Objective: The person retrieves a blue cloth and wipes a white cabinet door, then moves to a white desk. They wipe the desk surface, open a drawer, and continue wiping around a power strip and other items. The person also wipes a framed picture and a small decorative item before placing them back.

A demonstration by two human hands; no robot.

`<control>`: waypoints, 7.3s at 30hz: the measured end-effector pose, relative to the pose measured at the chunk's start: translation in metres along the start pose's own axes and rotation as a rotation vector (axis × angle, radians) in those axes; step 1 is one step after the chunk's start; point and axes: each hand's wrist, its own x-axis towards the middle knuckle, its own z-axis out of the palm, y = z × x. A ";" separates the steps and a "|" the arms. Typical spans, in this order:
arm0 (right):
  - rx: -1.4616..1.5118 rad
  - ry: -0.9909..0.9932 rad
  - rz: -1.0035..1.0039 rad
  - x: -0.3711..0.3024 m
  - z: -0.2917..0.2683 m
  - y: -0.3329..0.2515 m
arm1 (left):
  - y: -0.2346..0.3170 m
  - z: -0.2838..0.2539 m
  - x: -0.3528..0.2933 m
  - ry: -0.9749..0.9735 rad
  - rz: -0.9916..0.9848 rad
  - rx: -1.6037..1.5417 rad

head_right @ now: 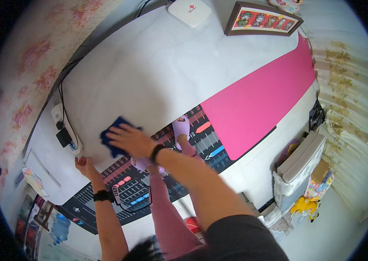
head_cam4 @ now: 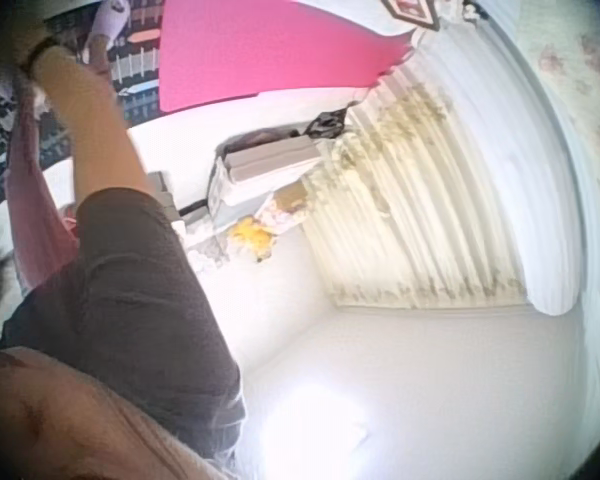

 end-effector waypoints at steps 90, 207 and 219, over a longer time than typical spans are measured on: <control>-0.083 0.399 0.370 -0.037 -0.100 0.187 | 0.043 0.066 -0.064 -0.708 0.328 0.855; -0.397 0.423 1.004 -0.279 -0.129 0.306 | 0.057 0.064 -0.063 -0.787 0.283 0.989; 0.148 -0.008 0.273 -0.091 -0.020 0.054 | 0.050 0.062 -0.064 -0.750 0.337 0.915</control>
